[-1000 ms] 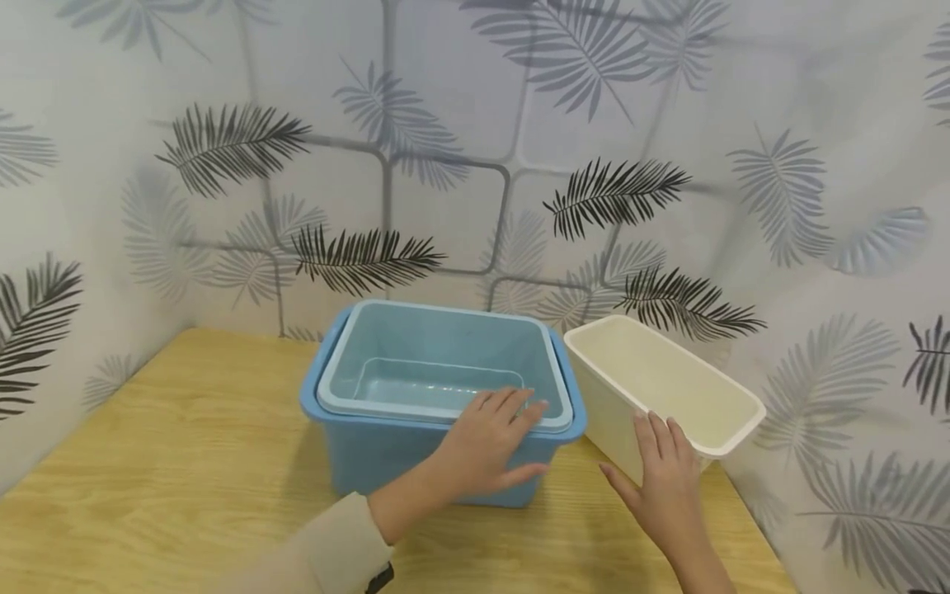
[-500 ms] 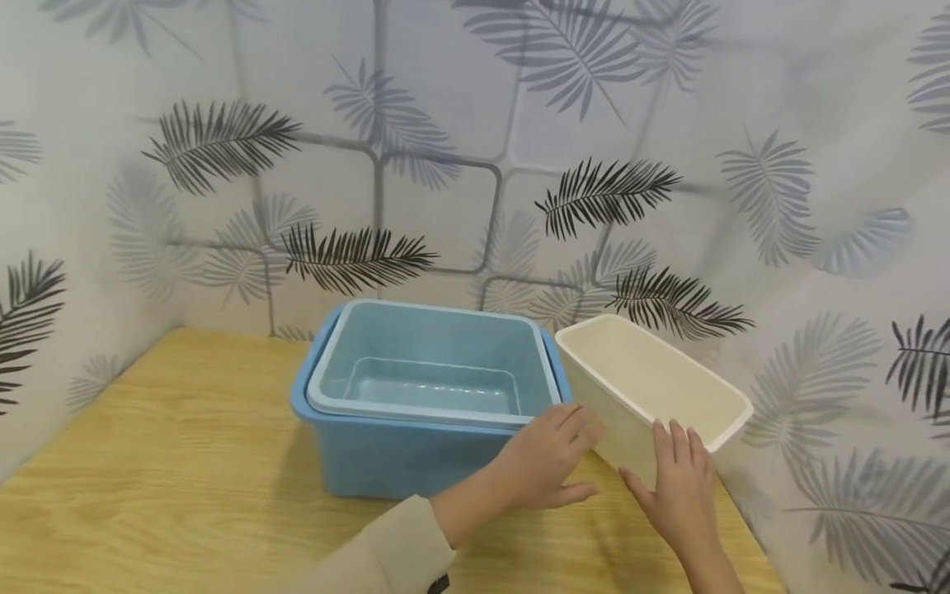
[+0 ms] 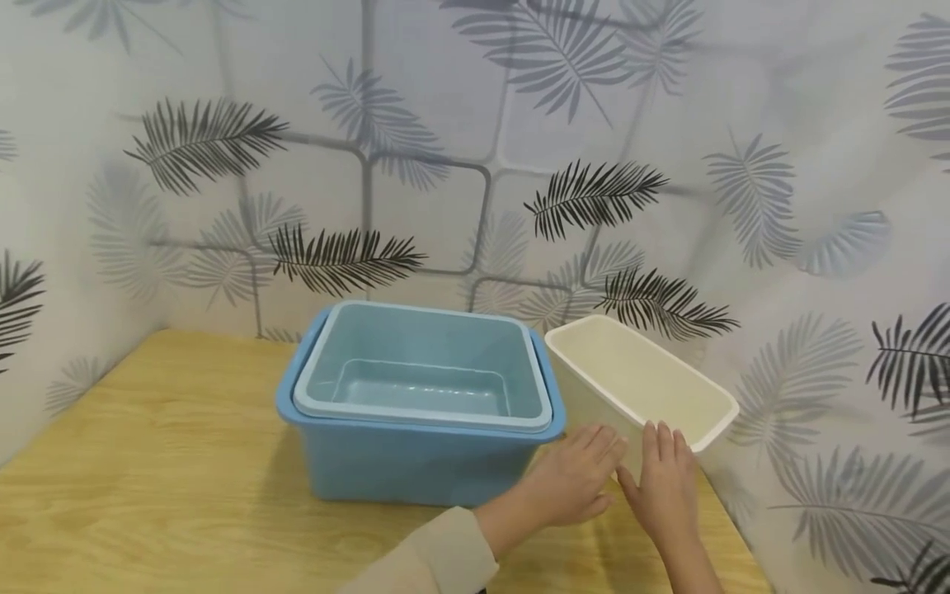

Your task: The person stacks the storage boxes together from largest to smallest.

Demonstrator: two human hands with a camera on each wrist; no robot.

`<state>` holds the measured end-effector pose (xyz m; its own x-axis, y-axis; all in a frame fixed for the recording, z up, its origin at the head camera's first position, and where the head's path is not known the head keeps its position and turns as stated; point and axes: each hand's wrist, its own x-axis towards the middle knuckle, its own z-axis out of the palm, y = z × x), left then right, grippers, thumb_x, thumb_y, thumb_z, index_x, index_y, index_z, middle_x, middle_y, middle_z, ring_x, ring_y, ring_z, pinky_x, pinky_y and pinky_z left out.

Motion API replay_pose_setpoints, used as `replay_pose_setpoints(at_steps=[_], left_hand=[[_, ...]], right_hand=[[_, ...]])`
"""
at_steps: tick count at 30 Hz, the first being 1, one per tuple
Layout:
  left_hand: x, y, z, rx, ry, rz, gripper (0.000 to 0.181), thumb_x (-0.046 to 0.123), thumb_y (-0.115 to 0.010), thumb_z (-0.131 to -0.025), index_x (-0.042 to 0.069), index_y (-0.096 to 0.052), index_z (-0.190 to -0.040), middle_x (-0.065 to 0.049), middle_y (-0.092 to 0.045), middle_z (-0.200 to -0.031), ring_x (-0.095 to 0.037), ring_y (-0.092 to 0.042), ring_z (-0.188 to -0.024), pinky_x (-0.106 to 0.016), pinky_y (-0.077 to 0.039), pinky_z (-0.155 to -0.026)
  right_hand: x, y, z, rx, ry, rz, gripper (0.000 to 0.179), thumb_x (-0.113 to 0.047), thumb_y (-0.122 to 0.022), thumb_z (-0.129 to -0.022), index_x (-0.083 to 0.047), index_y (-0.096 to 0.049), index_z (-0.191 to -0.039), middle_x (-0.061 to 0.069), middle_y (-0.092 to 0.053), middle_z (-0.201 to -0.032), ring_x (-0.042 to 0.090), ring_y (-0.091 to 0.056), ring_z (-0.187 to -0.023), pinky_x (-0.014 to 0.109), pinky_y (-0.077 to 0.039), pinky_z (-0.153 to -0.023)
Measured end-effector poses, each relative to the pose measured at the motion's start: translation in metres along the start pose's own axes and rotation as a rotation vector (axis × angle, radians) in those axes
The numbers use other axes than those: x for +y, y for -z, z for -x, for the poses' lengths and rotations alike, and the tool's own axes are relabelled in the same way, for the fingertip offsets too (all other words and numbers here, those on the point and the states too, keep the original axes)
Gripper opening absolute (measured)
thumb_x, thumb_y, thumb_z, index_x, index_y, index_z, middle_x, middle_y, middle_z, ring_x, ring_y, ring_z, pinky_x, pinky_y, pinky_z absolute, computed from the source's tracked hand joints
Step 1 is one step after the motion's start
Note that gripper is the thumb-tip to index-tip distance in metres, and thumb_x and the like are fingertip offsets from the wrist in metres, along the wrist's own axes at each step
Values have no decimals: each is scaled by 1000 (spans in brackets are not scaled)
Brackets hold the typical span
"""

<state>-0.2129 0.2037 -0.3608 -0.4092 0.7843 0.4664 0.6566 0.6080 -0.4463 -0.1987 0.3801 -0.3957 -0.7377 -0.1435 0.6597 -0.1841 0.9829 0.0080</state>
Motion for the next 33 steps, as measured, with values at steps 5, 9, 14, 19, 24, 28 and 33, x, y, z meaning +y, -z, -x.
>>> replay_pose_setpoints(at_steps=[5,9,14,19,24,28,33], left_hand=[[4,-1,-3,-146,29,10,69,58,-44,-89,16,-32,-142,3,-37,-143,-11,-35,-133,-23,-30,-110],[3,-6,-3,-139,31,-9,73,61,-45,-87,14,-32,-140,3,-38,-144,-12,-34,-135,-25,-24,-113],[-1,-11,-2,-132,24,-13,76,60,-46,-87,7,-33,-140,-3,-39,-143,-16,-35,-134,-27,-22,-114],[-2,-13,0,-206,31,68,73,54,-46,-91,5,-30,-143,-6,-35,-147,-17,-31,-138,-27,-20,-116],[-1,-13,-2,-237,43,93,71,52,-45,-92,6,-29,-144,-6,-33,-149,-17,-28,-140,-27,-19,-116],[0,-13,-2,-253,68,107,71,52,-45,-92,7,-29,-144,-5,-32,-149,-17,-28,-140,-26,-20,-116],[0,-14,-3,-260,92,139,71,52,-46,-91,8,-29,-144,-4,-32,-150,-18,-28,-140,-25,-20,-115]], right_hand=[[0,-1,4,27,-10,-1,72,-7,-78,-63,20,-43,-120,41,-46,-117,57,-41,-107,65,-34,-93],[1,2,6,28,-34,-20,69,-6,-76,-65,20,-44,-120,41,-46,-117,56,-40,-108,64,-32,-95],[-1,8,6,-6,-77,-29,66,-5,-75,-68,19,-44,-121,41,-45,-119,58,-39,-109,66,-34,-93],[-1,14,10,-29,-116,-66,62,-5,-72,-72,20,-44,-121,42,-43,-121,61,-36,-112,69,-33,-92],[2,21,18,-33,-160,-82,59,-5,-70,-74,19,-45,-121,43,-42,-122,62,-35,-113,71,-31,-91],[4,23,20,-21,-208,-88,55,-8,-70,-75,18,-48,-119,42,-44,-121,61,-36,-114,69,-30,-94],[-2,23,14,3,-239,-42,51,-11,-68,-76,19,-51,-114,43,-46,-118,61,-39,-112,68,-31,-95]])
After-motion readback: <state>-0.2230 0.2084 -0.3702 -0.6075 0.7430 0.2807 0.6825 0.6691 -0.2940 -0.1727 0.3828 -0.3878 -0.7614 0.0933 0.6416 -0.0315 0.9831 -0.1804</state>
